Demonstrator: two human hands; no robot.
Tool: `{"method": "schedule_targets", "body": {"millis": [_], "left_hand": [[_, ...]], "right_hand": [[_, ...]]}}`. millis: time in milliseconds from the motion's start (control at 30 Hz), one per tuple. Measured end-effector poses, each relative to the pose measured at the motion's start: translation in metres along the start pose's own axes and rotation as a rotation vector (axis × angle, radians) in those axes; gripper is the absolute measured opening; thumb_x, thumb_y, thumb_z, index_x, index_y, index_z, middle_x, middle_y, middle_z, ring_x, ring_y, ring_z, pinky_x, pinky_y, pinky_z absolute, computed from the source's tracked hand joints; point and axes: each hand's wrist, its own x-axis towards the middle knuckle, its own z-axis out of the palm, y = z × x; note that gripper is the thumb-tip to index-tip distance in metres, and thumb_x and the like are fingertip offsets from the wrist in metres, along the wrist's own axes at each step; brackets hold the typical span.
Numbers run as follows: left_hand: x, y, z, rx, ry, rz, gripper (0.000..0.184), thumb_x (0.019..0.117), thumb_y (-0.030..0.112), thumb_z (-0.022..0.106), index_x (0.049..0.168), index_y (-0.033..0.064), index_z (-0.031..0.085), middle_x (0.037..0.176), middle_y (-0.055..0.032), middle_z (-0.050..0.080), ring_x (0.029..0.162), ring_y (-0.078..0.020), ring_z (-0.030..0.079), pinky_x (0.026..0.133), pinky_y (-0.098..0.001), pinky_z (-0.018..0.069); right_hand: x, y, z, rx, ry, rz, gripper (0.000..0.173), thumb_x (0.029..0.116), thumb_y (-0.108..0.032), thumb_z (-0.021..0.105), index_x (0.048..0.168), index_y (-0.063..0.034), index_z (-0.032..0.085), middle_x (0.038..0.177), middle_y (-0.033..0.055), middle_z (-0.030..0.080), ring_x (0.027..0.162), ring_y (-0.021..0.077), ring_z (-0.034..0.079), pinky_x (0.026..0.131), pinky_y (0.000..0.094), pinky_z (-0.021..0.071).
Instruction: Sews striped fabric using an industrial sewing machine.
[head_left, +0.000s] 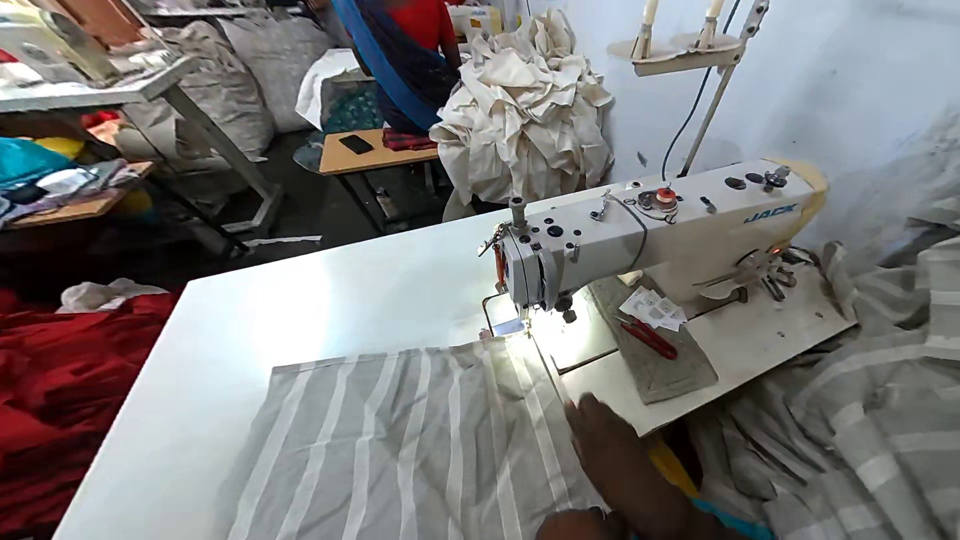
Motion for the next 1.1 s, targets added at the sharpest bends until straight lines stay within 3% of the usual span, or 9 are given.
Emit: {"method": "schedule_targets", "body": {"millis": [100, 167, 267, 367, 467, 567, 700, 900, 1100], "left_hand": [[0.019, -0.052, -0.052, -0.164, 0.058, 0.128, 0.049, 0.1031, 0.048, 0.054, 0.095, 0.0037, 0.075, 0.087, -0.0162, 0.073, 0.086, -0.0348, 0.073, 0.077, -0.0598, 0.0571], [0.049, -0.078, -0.077, -0.185, 0.376, -0.063, 0.047, 0.0996, 0.049, 0.06, 0.109, 0.0058, 0.076, 0.105, -0.0159, 0.074, 0.102, -0.0327, 0.071, 0.092, -0.057, 0.0545], [0.097, -0.114, -0.051, 0.095, 0.757, -0.279, 0.081, 0.0802, 0.073, 0.067, 0.133, 0.0112, 0.067, 0.153, -0.0118, 0.053, 0.147, -0.0369, 0.041, 0.119, -0.0671, 0.0228], [0.105, -0.125, -0.025, 0.224, 0.929, -0.251, 0.085, 0.0816, 0.081, 0.052, 0.13, 0.0137, 0.07, 0.153, -0.0075, 0.054, 0.147, -0.0372, 0.042, 0.118, -0.0714, 0.0187], [0.104, -0.128, -0.025, 0.233, 0.9, -0.248, 0.087, 0.0817, 0.084, 0.049, 0.134, 0.0174, 0.068, 0.155, -0.003, 0.052, 0.149, -0.036, 0.039, 0.118, -0.07, 0.0191], [0.105, -0.131, -0.032, 0.233, 0.86, -0.263, 0.09, 0.0786, 0.086, 0.05, 0.136, 0.0188, 0.067, 0.157, -0.0015, 0.05, 0.152, -0.0358, 0.034, 0.12, -0.0692, 0.0153], [0.101, -0.127, -0.027, 0.252, 0.853, -0.278, 0.089, 0.0791, 0.087, 0.048, 0.134, 0.0198, 0.068, 0.156, 0.0004, 0.051, 0.151, -0.0356, 0.035, 0.12, -0.0692, 0.0161], [0.108, -0.141, -0.045, 0.2, 0.858, -0.251, 0.082, 0.075, 0.083, 0.06, 0.118, 0.0139, 0.073, 0.151, -0.0039, 0.056, 0.149, -0.0345, 0.038, 0.12, -0.0679, 0.0168], [0.13, -0.158, -0.09, 0.197, 0.779, -0.313, 0.091, 0.0728, 0.078, 0.072, 0.126, 0.0033, 0.068, 0.144, -0.0155, 0.059, 0.15, -0.0363, 0.036, 0.123, -0.0649, 0.0132]], "right_hand": [[-0.044, 0.002, 0.002, 0.067, 0.001, -0.028, 0.033, 0.095, -0.005, 0.062, 0.126, 0.003, 0.069, 0.109, 0.0257, 0.067, 0.094, 0.0404, 0.07, 0.077, 0.0518, 0.0598], [-0.051, 0.001, 0.0, 0.047, -0.068, -0.005, 0.032, 0.0999, -0.007, 0.056, 0.127, 0.0019, 0.069, 0.109, 0.025, 0.067, 0.092, 0.0397, 0.071, 0.078, 0.051, 0.0597], [-0.042, 0.027, -0.02, 0.077, -0.199, -0.07, 0.029, 0.1035, -0.016, 0.053, 0.12, -0.0013, 0.073, 0.109, 0.0231, 0.068, 0.094, 0.0387, 0.07, 0.08, 0.054, 0.0581], [-0.022, 0.091, -0.06, 0.102, 0.101, -0.009, 0.027, 0.1005, -0.025, 0.064, 0.114, -0.0058, 0.077, 0.114, 0.0176, 0.072, 0.104, 0.0344, 0.07, 0.09, 0.054, 0.057], [0.007, 0.168, -0.083, -0.126, 0.614, 0.084, 0.034, 0.0993, -0.017, 0.064, 0.13, -0.0012, 0.068, 0.132, 0.0232, 0.063, 0.12, 0.0443, 0.062, 0.094, 0.0627, 0.0529], [0.032, 0.236, -0.069, -0.203, 0.809, 0.046, 0.041, 0.0956, 0.003, 0.052, 0.133, -0.0011, 0.066, 0.142, 0.0192, 0.062, 0.133, 0.0427, 0.057, 0.105, 0.0611, 0.0478], [0.037, 0.243, -0.051, -0.176, 0.88, 0.051, 0.035, 0.0962, 0.001, 0.052, 0.123, -0.0046, 0.074, 0.129, 0.0162, 0.07, 0.119, 0.0388, 0.066, 0.093, 0.0594, 0.0546], [0.035, 0.24, -0.046, -0.24, 1.022, 0.022, 0.041, 0.0989, -0.002, 0.047, 0.135, -0.0026, 0.066, 0.145, 0.0175, 0.06, 0.134, 0.0389, 0.056, 0.106, 0.0542, 0.0479], [0.034, 0.244, -0.05, -0.234, 1.029, 0.041, 0.038, 0.1017, -0.006, 0.047, 0.134, -0.0034, 0.067, 0.145, 0.017, 0.06, 0.136, 0.0385, 0.054, 0.11, 0.0544, 0.0453]]}}
